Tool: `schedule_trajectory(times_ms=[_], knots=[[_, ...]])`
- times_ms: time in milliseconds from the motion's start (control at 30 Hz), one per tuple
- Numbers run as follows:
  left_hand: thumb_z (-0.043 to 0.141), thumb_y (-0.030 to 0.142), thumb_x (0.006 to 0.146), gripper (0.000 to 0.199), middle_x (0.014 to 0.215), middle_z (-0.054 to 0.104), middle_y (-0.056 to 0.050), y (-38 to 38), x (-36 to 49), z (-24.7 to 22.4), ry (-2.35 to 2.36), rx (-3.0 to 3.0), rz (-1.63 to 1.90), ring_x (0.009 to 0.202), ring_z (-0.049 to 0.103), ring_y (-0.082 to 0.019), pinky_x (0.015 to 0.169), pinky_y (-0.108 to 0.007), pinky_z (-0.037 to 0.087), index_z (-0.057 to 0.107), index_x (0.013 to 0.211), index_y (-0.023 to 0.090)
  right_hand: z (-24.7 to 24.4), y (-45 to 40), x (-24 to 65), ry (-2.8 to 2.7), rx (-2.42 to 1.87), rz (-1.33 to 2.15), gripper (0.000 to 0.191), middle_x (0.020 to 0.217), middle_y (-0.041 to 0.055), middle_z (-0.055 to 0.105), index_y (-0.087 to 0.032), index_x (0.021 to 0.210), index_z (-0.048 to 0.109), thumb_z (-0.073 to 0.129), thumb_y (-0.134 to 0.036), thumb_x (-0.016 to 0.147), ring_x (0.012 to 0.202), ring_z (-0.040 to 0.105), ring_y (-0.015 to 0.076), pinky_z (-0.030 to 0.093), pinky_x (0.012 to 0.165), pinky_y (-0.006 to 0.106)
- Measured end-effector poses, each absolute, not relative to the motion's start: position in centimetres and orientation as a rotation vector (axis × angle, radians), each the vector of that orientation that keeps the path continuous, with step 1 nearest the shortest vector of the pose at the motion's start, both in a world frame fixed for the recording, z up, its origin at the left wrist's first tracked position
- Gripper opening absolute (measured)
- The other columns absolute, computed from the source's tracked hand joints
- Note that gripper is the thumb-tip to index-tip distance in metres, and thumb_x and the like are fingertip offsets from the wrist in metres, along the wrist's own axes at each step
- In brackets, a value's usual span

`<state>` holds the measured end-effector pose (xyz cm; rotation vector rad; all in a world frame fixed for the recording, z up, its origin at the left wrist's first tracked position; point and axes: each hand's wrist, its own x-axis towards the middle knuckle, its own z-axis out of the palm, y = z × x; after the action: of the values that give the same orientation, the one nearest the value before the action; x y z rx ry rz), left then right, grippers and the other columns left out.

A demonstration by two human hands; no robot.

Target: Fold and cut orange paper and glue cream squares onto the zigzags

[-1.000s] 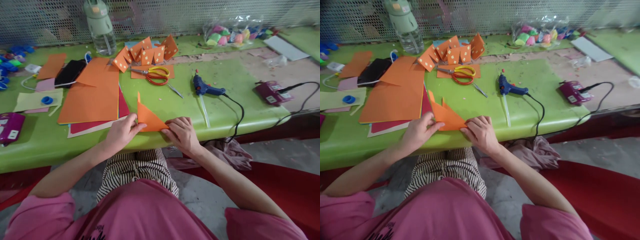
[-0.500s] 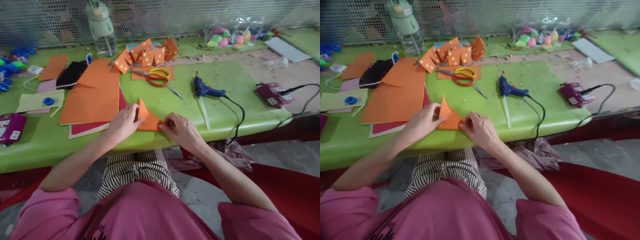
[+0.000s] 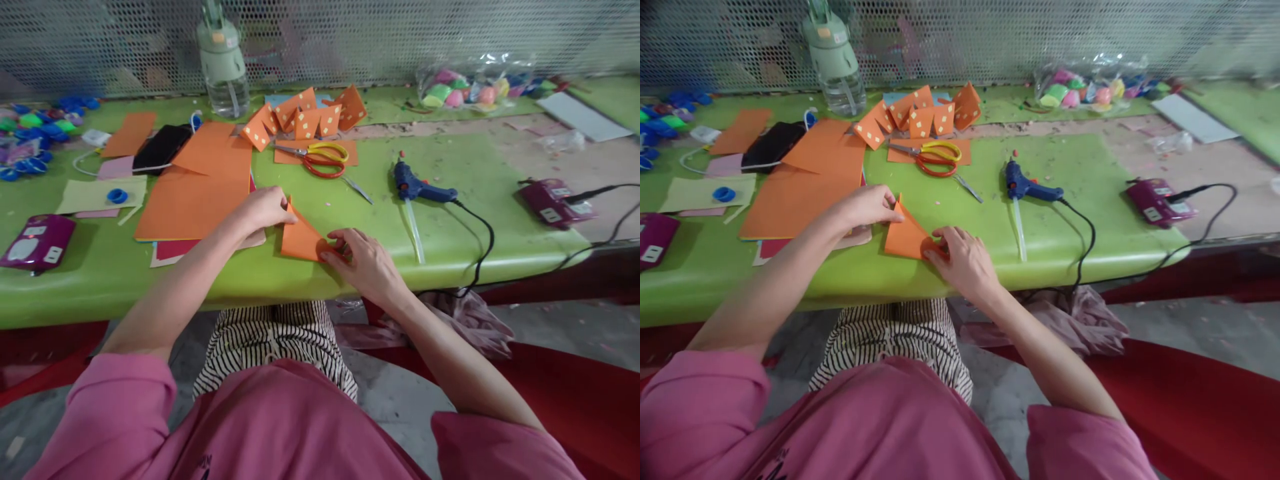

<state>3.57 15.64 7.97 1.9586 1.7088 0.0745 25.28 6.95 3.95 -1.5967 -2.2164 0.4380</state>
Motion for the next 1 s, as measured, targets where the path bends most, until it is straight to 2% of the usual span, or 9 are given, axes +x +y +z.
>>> schedule_trajectory(times_ms=[67, 233, 333, 433, 567, 633, 733, 833, 1000], knots=[[0.078, 0.033, 0.078, 0.017, 0.078, 0.073, -0.006, 15.8, 3.8, 8.0, 1.707, 1.945, 0.085, 0.079, 0.069, -0.025, 0.070, -0.033, 0.044, 0.070, 0.083, 0.019, 3.9, 6.9, 25.3, -2.227, -1.590, 0.427, 0.027, 0.094, 0.0096, 0.073, -0.017, 0.111, 0.065, 0.066, -0.035, 0.091, 0.082, 0.068, 0.0238, 0.049, 0.075, 0.037], [0.080, 0.026, 0.075, 0.017, 0.089, 0.072, -0.008, 15.8, 4.3, 7.7, 1.724, 2.025, 0.184, 0.090, 0.066, -0.027, 0.076, -0.034, 0.043, 0.065, 0.078, 0.019, 3.8, 6.8, 25.1, -2.225, -1.591, 0.401, 0.028, 0.097, 0.0111, 0.073, -0.016, 0.113, 0.065, 0.064, -0.036, 0.093, 0.087, 0.068, 0.0256, 0.049, 0.077, 0.038], [0.076, 0.020, 0.076, 0.015, 0.084, 0.070, -0.006, 15.6, 4.5, 7.4, 1.708, 2.021, 0.254, 0.089, 0.065, -0.025, 0.077, -0.033, 0.044, 0.062, 0.076, 0.021, 3.7, 6.8, 25.0, -2.214, -1.592, 0.403, 0.029, 0.096, 0.0108, 0.073, -0.016, 0.114, 0.064, 0.064, -0.036, 0.093, 0.088, 0.068, 0.0255, 0.048, 0.078, 0.038], [0.076, 0.017, 0.075, 0.017, 0.081, 0.068, -0.004, 15.7, 4.5, 6.9, 1.725, 1.983, 0.343, 0.084, 0.064, -0.023, 0.075, -0.032, 0.044, 0.062, 0.082, 0.021, 3.7, 6.9, 25.0, -2.208, -1.592, 0.411, 0.030, 0.096, 0.0107, 0.073, -0.017, 0.115, 0.064, 0.064, -0.038, 0.094, 0.087, 0.068, 0.0250, 0.048, 0.077, 0.037], [0.079, 0.021, 0.075, 0.027, 0.079, 0.069, -0.005, 15.9, 4.6, 6.9, 1.767, 1.904, 0.363, 0.077, 0.064, -0.022, 0.071, -0.032, 0.044, 0.064, 0.096, 0.017, 3.6, 6.9, 25.0, -2.213, -1.590, 0.401, 0.030, 0.099, 0.0119, 0.072, -0.017, 0.115, 0.064, 0.062, -0.038, 0.094, 0.090, 0.068, 0.0261, 0.049, 0.080, 0.039], [0.079, 0.023, 0.075, 0.023, 0.073, 0.067, -0.005, 16.0, 4.6, 7.2, 1.792, 1.911, 0.311, 0.073, 0.064, -0.023, 0.069, -0.033, 0.043, 0.065, 0.092, 0.016, 3.7, 7.0, 24.8, -2.220, -1.578, 0.378, 0.031, 0.102, 0.0132, 0.072, -0.017, 0.115, 0.064, 0.061, -0.039, 0.094, 0.097, 0.067, 0.0281, 0.049, 0.084, 0.040], [0.078, 0.023, 0.076, 0.014, 0.062, 0.061, -0.002, 16.4, 4.8, 7.5, 1.793, 1.942, 0.231, 0.067, 0.061, -0.022, 0.068, -0.033, 0.040, 0.064, 0.076, 0.018, 4.0, 8.0, 24.0, -2.211, -1.586, 0.383, 0.035, 0.108, 0.0150, 0.073, -0.016, 0.117, 0.064, 0.059, -0.043, 0.095, 0.104, 0.067, 0.0295, 0.049, 0.088, 0.041], [0.076, 0.018, 0.076, 0.025, 0.052, 0.055, 0.000, 16.9, 4.7, 7.2, 1.719, 1.880, 0.256, 0.061, 0.056, -0.019, 0.066, -0.032, 0.037, 0.058, 0.059, 0.020, 4.7, 10.2, 22.8, -2.164, -1.666, 0.462, 0.039, 0.113, 0.0154, 0.073, -0.014, 0.121, 0.063, 0.060, -0.043, 0.095, 0.102, 0.068, 0.0272, 0.050, 0.088, 0.038], [0.075, 0.009, 0.075, 0.026, 0.052, 0.052, 0.003, 17.2, 4.2, 5.8, 1.602, 1.621, 0.488, 0.056, 0.051, -0.016, 0.065, -0.030, 0.038, 0.055, 0.062, 0.020, 5.8, 14.0, 21.2, -2.050, -1.818, 0.623, 0.041, 0.113, 0.0130, 0.076, -0.012, 0.127, 0.063, 0.064, -0.035, 0.093, 0.101, 0.070, 0.0238, 0.051, 0.089, 0.035]])
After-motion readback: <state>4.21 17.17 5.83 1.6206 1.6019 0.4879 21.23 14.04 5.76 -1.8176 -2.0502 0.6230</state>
